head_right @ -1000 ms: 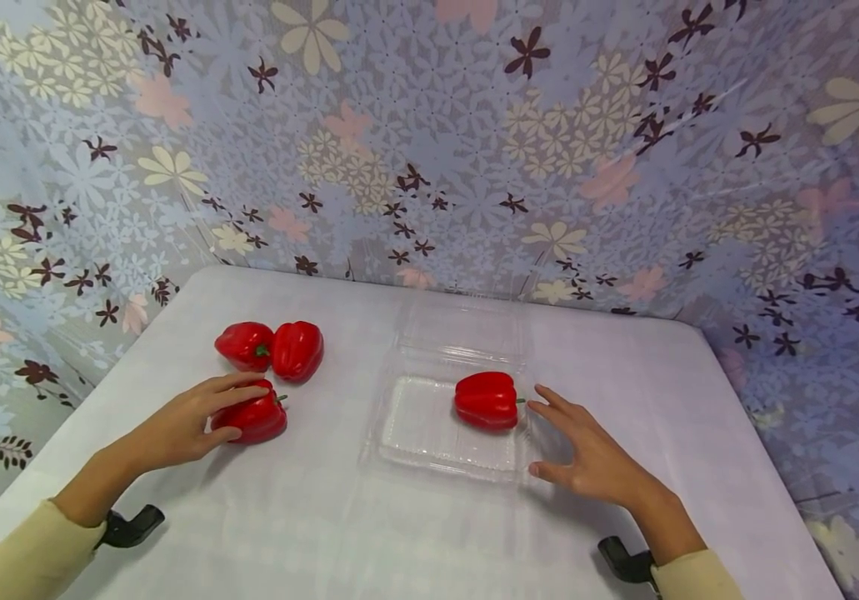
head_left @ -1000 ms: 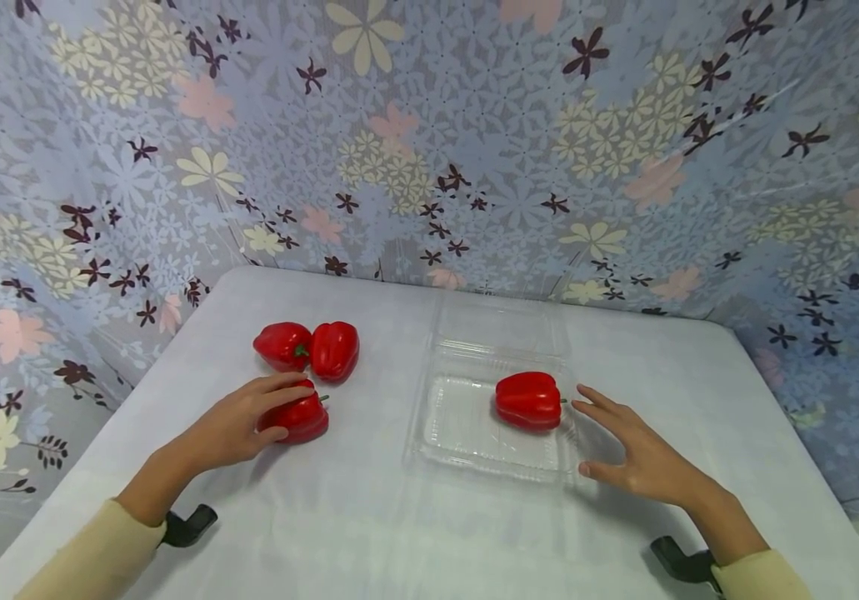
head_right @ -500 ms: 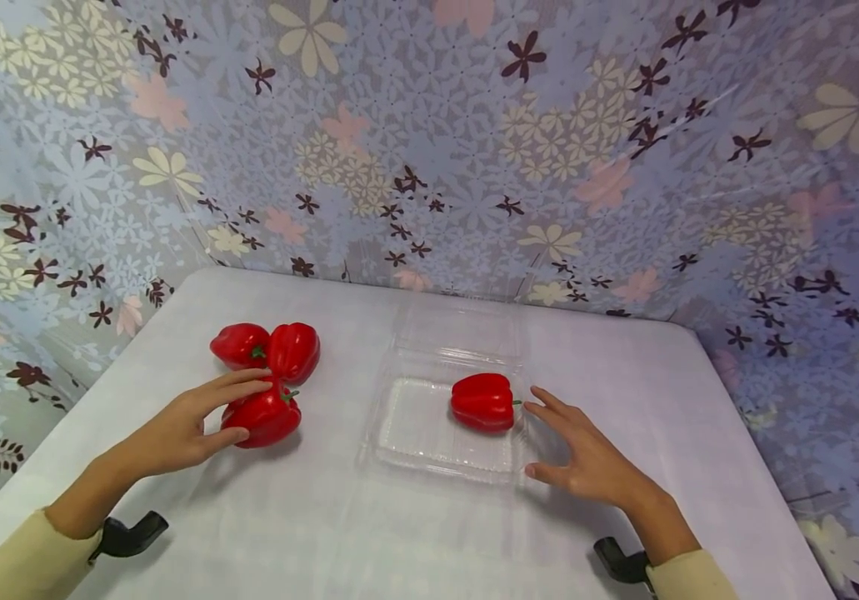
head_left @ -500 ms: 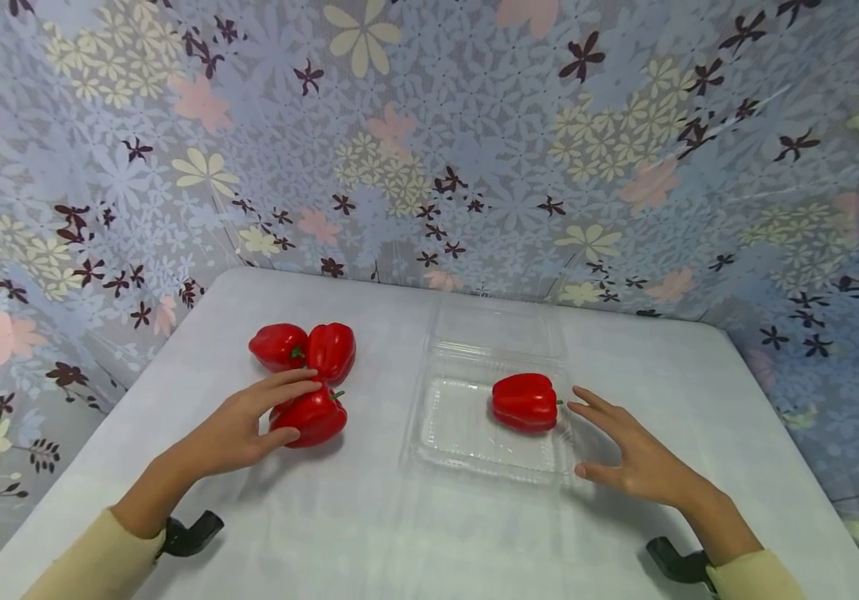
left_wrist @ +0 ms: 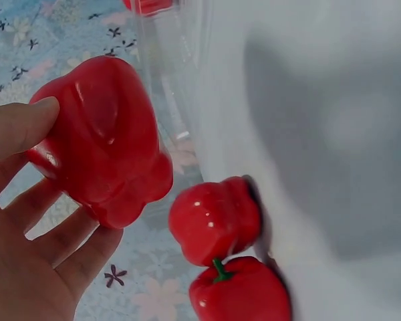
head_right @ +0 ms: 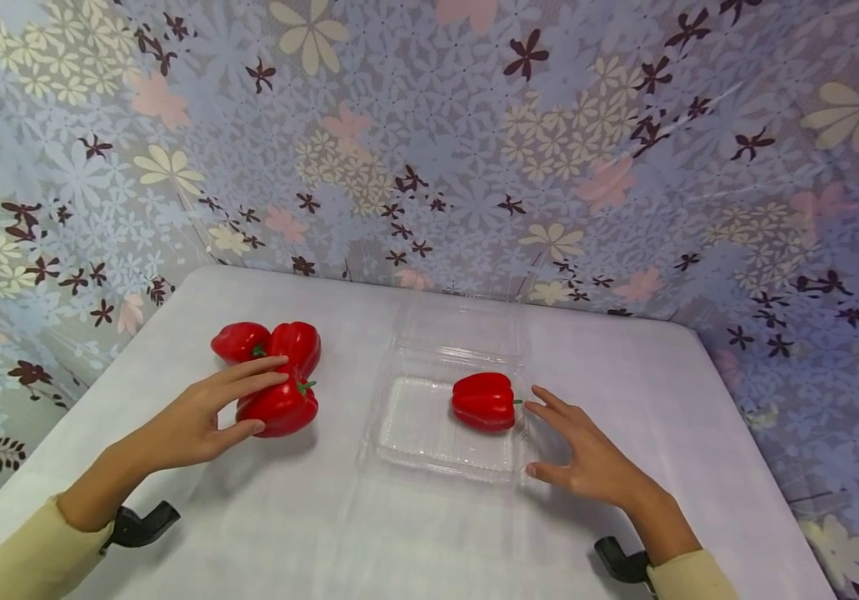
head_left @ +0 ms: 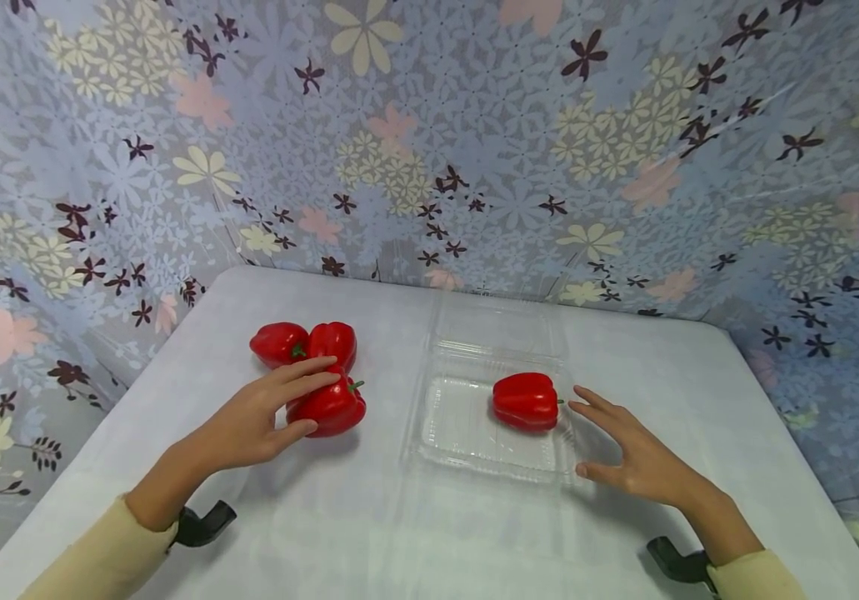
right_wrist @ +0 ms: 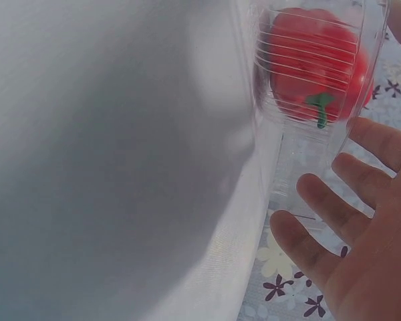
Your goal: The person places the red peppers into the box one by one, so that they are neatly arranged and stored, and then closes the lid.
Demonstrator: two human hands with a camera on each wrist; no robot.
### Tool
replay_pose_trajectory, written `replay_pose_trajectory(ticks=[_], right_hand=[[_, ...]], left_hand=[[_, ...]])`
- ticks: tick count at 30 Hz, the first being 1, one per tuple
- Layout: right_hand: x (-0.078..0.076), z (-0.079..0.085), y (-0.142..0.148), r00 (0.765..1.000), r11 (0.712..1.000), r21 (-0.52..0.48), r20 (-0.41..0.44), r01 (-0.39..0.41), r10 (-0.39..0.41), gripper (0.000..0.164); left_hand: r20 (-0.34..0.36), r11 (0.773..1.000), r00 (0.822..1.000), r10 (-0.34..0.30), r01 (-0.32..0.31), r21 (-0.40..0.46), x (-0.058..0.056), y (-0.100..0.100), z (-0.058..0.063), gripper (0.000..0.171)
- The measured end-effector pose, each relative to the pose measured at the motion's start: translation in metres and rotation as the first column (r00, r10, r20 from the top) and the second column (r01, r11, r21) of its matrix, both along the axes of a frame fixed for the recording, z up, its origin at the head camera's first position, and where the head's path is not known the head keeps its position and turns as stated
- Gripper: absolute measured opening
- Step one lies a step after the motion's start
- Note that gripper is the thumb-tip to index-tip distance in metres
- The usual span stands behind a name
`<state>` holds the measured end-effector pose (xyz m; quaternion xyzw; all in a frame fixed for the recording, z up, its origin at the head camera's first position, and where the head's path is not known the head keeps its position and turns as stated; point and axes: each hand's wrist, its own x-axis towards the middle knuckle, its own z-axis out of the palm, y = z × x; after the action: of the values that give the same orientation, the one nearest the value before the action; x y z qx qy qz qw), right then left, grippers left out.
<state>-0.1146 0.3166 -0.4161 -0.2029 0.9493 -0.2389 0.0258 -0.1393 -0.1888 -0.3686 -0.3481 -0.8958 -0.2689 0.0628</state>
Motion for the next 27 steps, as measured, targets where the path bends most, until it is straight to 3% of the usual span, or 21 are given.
replay_pose_trajectory(ticks=[10, 27], right_hand=[[-0.001, 0.0, 0.0, 1.0, 1.0, 0.009, 0.012, 0.001, -0.002, 0.08], [-0.001, -0.001, 0.001, 1.0, 1.0, -0.001, 0.002, -0.005, 0.005, 0.079]], left_hand=[[-0.08, 0.998, 0.996, -0.038, 0.035, -0.048, -0.003, 0.011, 0.016, 0.07], [-0.085, 0.99, 0.992, -0.096, 0.086, -0.114, -0.014, 0.024, 0.022, 0.068]])
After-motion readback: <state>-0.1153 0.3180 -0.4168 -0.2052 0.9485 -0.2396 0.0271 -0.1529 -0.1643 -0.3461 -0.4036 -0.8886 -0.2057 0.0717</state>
